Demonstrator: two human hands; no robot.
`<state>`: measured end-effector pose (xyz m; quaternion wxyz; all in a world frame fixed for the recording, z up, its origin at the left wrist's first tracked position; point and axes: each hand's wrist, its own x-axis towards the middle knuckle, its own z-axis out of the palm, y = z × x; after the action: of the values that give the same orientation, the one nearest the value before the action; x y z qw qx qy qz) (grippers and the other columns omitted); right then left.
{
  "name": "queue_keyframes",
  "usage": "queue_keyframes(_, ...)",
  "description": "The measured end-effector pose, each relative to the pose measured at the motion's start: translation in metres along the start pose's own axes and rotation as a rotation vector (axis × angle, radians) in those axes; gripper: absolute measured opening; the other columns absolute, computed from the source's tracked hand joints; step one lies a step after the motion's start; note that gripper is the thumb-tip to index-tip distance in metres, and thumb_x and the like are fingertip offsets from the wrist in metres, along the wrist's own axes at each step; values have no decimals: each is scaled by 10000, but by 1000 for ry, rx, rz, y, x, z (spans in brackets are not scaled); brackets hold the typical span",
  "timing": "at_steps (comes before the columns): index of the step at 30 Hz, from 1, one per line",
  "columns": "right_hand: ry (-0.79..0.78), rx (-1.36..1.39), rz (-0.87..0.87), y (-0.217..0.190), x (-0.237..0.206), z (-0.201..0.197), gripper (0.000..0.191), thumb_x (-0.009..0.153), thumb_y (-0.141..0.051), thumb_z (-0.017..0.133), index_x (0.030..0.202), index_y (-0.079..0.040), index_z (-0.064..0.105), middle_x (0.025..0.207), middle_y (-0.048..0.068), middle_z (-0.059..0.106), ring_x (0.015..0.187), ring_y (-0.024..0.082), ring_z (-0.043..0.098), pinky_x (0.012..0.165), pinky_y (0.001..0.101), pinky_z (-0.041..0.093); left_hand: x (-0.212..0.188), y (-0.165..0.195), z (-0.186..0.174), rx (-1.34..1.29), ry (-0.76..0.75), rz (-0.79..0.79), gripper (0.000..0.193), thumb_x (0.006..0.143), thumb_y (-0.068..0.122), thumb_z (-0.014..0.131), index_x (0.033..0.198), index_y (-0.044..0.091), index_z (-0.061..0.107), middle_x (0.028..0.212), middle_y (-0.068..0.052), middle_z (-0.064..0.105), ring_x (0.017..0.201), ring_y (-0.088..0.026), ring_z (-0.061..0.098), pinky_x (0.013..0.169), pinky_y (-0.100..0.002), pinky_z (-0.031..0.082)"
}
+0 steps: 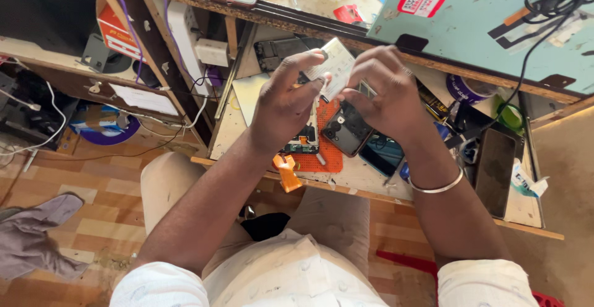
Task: The person disassembles a smartphone, prying off the back cover and lifting the battery and internal components by hand. They peel adhesive from a replacement back panel, fit the new panel onto the phone body, then power the phone on and handle it while the screen lights up.
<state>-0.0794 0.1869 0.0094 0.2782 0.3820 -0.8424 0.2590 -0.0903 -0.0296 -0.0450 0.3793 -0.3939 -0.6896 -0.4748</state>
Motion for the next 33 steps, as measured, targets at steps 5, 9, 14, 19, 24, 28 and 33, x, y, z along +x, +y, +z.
queue_keyframes(5,31,36,50,10,-1,-10,382,895,-244,854,1138,-30,651,1236,146,654,1084,277,689,880,372,592,2,3,0,11,12,26,272,882,-124,757,1109,20,718,1352,-136,571,1261,-311,652,1014,-373,599)
queue_keyframes(9,-10,-2,30,12,-4,-10,258,950,-171,794,1115,-30,654,1235,120,693,1144,251,696,942,382,592,5,5,2,-8,17,11,267,885,-117,767,1102,29,711,1314,-140,591,1209,-283,674,976,-344,607)
queue_keyframes(14,-25,146,365,15,-12,1,178,963,-120,774,1070,-15,677,976,106,741,854,192,711,740,335,569,2,-3,9,-206,146,-189,301,977,-34,766,1228,32,614,1284,-97,625,1168,-181,721,928,-292,624)
queue_keyframes(19,46,853,611,18,-9,18,225,1052,-171,648,1148,19,577,1018,117,734,892,158,756,784,297,616,-3,-25,12,-756,93,-595,412,955,77,763,1315,8,576,1083,-82,715,943,-121,710,836,-269,626)
queue_keyframes(24,29,1144,683,18,-7,24,268,1035,-171,623,1211,20,556,1040,129,723,845,162,745,764,329,649,-9,-37,11,-1034,68,-764,225,975,114,748,1156,-11,701,930,-64,749,838,-108,713,753,-269,617)
queue_keyframes(28,-29,1114,687,17,-9,26,323,1040,-172,649,1264,44,561,1071,135,714,866,168,729,784,336,632,-11,-42,9,-1144,99,-818,181,969,142,755,1088,15,709,886,-30,726,769,-79,671,685,-236,559)
queue_keyframes(33,-128,1234,548,18,-10,23,453,1045,-254,703,1322,79,573,1195,145,698,1070,174,703,956,362,591,-11,-43,7,-1077,81,-765,130,1000,134,749,990,21,685,813,-22,691,726,-79,629,652,-236,499)
